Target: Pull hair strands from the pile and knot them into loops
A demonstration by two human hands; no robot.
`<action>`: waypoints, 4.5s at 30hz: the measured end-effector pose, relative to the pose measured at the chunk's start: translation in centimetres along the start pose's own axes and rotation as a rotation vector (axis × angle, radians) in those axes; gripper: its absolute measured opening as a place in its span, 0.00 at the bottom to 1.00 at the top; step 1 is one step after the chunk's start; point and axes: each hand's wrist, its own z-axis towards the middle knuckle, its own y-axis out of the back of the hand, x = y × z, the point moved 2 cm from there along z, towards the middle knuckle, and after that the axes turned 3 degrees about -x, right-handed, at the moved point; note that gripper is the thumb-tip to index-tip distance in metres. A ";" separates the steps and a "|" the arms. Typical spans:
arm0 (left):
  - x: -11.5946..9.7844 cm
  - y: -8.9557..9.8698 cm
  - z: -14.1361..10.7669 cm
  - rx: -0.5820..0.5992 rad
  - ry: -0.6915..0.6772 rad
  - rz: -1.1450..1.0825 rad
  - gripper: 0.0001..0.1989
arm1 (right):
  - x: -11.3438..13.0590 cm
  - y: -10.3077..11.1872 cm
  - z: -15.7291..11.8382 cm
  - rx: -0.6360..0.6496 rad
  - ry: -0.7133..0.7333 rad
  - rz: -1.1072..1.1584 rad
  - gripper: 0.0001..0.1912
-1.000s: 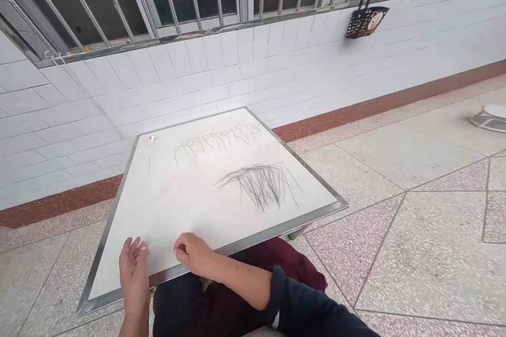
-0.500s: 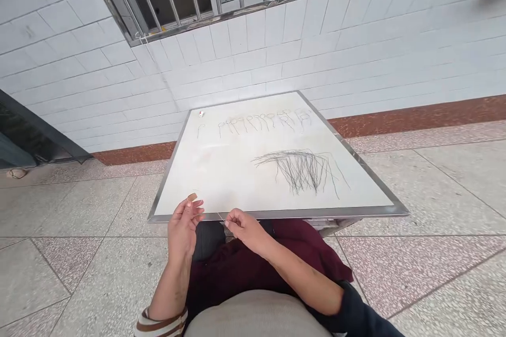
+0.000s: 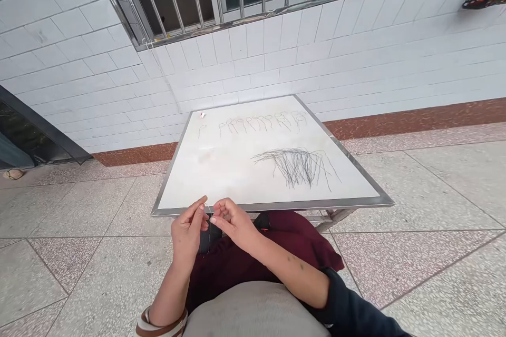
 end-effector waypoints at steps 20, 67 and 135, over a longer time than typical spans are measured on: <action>1.0 -1.9 -0.7 0.271 0.179 -0.593 0.22 | -0.1 1.0 0.1 -0.058 -0.067 0.173 0.12; -0.4 0.7 -1.8 0.464 0.259 -0.139 0.26 | 0.4 6.2 0.8 -0.214 -0.013 -0.249 0.11; -4.5 -2.8 0.8 0.488 -0.063 0.256 0.21 | 3.8 4.7 -1.4 -0.265 0.283 -0.729 0.08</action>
